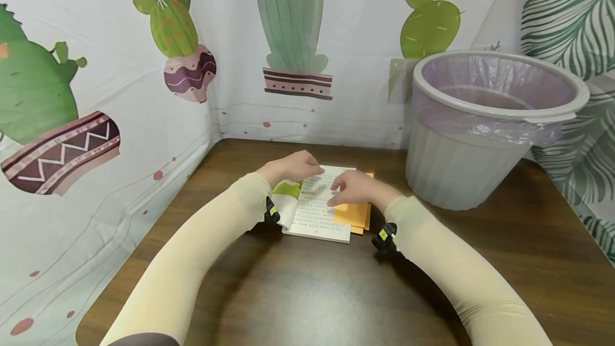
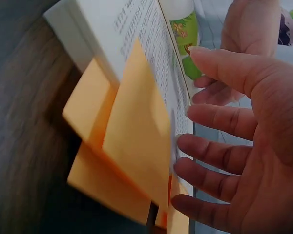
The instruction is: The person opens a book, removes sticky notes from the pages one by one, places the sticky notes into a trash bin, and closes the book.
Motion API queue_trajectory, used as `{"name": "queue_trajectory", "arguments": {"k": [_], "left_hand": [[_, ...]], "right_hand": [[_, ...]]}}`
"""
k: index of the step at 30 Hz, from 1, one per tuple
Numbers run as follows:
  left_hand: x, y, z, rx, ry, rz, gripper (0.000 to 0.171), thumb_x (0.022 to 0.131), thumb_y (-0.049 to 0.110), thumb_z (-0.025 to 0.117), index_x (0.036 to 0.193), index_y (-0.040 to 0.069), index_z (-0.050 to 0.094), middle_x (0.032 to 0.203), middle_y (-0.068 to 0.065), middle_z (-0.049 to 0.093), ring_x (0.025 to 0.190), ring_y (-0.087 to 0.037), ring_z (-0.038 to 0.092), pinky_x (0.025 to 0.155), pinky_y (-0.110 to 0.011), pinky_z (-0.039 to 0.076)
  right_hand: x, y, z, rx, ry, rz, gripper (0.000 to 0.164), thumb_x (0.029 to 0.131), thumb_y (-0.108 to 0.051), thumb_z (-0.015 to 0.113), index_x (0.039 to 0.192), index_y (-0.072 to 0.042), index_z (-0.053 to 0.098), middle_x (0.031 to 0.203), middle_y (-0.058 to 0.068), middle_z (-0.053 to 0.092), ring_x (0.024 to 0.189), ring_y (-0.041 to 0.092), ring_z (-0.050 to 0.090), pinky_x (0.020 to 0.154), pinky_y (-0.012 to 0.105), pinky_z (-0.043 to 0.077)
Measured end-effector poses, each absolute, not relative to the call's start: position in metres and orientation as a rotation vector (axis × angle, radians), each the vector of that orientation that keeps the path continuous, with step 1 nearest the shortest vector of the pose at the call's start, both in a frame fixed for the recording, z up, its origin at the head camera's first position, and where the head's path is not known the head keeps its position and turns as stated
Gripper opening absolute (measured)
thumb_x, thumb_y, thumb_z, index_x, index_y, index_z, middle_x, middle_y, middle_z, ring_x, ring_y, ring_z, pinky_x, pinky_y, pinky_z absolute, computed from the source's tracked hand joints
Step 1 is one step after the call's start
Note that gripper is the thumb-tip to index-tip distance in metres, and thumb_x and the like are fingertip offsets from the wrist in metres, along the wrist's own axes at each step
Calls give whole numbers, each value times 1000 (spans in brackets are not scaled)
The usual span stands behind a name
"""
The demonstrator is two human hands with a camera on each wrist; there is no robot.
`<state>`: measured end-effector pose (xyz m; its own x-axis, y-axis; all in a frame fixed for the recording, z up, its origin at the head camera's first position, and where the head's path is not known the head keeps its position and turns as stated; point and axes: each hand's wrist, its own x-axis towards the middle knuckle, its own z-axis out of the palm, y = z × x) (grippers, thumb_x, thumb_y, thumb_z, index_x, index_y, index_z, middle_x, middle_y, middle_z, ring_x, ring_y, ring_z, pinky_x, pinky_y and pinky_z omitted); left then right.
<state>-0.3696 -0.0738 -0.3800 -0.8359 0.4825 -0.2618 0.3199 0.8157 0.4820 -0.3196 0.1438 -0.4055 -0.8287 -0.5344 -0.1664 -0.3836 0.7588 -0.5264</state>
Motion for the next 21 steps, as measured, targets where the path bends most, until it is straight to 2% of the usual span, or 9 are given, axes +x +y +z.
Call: {"name": "queue_trajectory", "arguments": {"k": [3, 7, 15, 21], "left_hand": [[-371, -69, -382, 617, 2611, 599, 47, 103, 44, 55, 132, 10, 69, 133, -5, 68, 114, -19, 63, 101, -42, 54], [-373, -63, -384, 630, 2608, 583, 47, 104, 43, 54, 134, 10, 68, 138, -6, 67, 126, -22, 61, 109, -45, 50], [-371, -61, -384, 630, 2597, 586, 47, 105, 41, 53, 137, 10, 66, 141, -8, 65, 133, -25, 58, 113, -46, 48], [-373, -61, -385, 592, 2572, 532, 48, 104, 45, 54, 138, 13, 66, 144, -5, 63, 135, -22, 56, 113, -45, 47]], "right_hand": [[-316, 153, -405, -677, 2662, -700, 49, 85, -44, 81, 119, -9, 74, 108, 7, 71, 93, 19, 60, 78, 32, 52], [-310, 163, -405, -672, 2672, -706, 45, 86, -44, 80, 114, -8, 74, 103, 7, 73, 87, 17, 63, 74, 31, 52], [-305, 169, -412, -588, 2710, -709, 42, 86, -46, 79, 107, -10, 76, 95, 3, 71, 75, 15, 59, 67, 29, 49], [-302, 167, -414, -553, 2792, -645, 28, 89, -36, 79, 101, -11, 78, 87, 2, 68, 72, 16, 55, 64, 29, 45]]}}
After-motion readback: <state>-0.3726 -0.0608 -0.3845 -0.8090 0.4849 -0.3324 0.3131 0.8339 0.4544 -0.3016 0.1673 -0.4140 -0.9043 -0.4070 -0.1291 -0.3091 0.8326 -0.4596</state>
